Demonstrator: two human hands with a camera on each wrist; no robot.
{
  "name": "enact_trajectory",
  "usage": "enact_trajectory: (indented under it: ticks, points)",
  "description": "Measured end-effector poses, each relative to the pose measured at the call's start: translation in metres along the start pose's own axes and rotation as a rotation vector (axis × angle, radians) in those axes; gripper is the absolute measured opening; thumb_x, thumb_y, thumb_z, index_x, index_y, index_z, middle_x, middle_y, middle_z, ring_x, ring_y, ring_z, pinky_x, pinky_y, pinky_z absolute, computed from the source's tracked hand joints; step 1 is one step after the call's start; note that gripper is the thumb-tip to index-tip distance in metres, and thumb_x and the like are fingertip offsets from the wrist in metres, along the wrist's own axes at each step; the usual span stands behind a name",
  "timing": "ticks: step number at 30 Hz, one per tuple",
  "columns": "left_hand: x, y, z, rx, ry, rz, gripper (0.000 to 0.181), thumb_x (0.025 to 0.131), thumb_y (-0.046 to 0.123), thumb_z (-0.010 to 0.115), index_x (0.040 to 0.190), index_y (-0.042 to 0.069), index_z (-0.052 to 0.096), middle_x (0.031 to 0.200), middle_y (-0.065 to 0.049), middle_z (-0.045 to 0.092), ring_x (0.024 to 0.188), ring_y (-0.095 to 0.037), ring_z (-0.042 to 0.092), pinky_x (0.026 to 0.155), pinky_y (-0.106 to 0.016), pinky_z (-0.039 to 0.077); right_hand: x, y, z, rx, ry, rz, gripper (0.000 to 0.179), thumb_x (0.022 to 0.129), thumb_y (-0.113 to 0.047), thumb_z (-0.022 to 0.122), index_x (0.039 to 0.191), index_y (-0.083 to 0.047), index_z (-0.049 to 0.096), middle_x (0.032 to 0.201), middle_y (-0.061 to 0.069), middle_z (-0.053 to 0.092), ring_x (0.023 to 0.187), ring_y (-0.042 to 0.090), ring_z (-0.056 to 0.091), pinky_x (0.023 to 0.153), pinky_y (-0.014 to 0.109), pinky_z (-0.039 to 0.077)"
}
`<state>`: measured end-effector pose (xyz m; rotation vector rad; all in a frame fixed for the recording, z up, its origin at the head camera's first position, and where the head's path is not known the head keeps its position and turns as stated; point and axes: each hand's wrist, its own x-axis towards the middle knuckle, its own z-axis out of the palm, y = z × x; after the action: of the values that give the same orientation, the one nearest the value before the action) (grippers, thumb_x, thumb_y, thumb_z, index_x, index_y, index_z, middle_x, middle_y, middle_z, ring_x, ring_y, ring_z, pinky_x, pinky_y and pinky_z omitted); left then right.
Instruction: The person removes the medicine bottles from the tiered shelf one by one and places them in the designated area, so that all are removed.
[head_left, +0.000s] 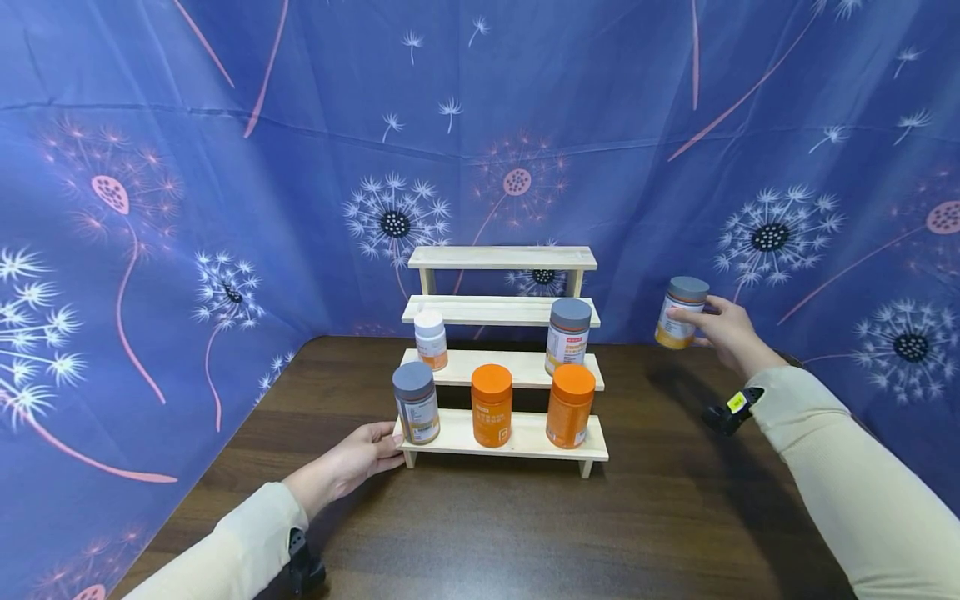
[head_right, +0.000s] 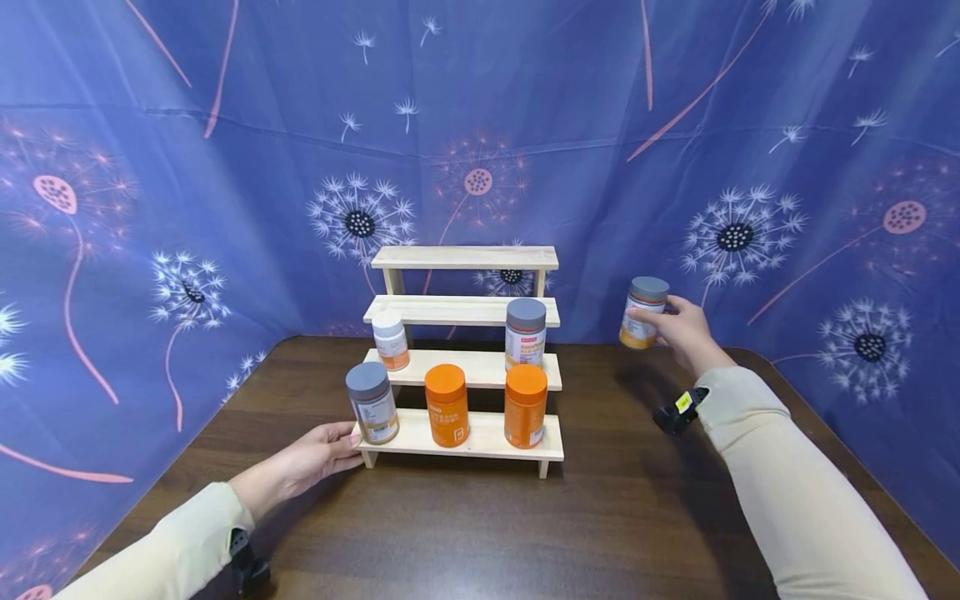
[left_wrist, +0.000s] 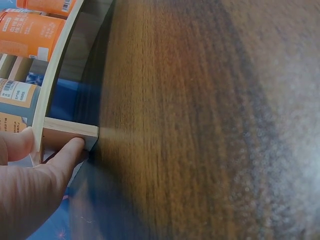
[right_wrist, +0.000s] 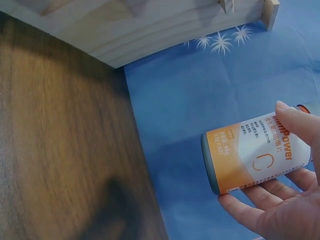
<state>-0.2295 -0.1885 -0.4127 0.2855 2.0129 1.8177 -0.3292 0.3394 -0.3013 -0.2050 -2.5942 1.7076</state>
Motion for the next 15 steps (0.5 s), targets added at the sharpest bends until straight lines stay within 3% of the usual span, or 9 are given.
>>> enact_trajectory:
  ticks: [6,15]
  points:
    - [0.0,0.0,0.001,0.002,0.005,-0.002,0.048,0.104,0.006,0.036,0.141,-0.021,0.023,0.14,-0.035,0.044,0.123,-0.022,0.052,0.112,-0.05,0.038,0.002,0.01,-0.005,-0.002,0.014,0.023,0.103,0.088,-0.052,0.063,0.155,-0.008,-0.002,0.16,0.024,0.009,0.144,0.043,0.02,0.112,0.052,0.039]
    - [0.0,-0.002,0.0,-0.003,0.003,0.003,0.048,0.104,0.006,0.036,0.141,-0.021,0.023,0.14,-0.036,0.042,0.124,-0.024,0.051,0.112,-0.05,0.038,-0.001,0.02,-0.007,-0.012,0.011,0.029,0.101,0.09,-0.048,0.062,0.155,-0.006,-0.002,0.159,0.026,0.008,0.143,0.046,0.019,0.113,0.057,0.035]
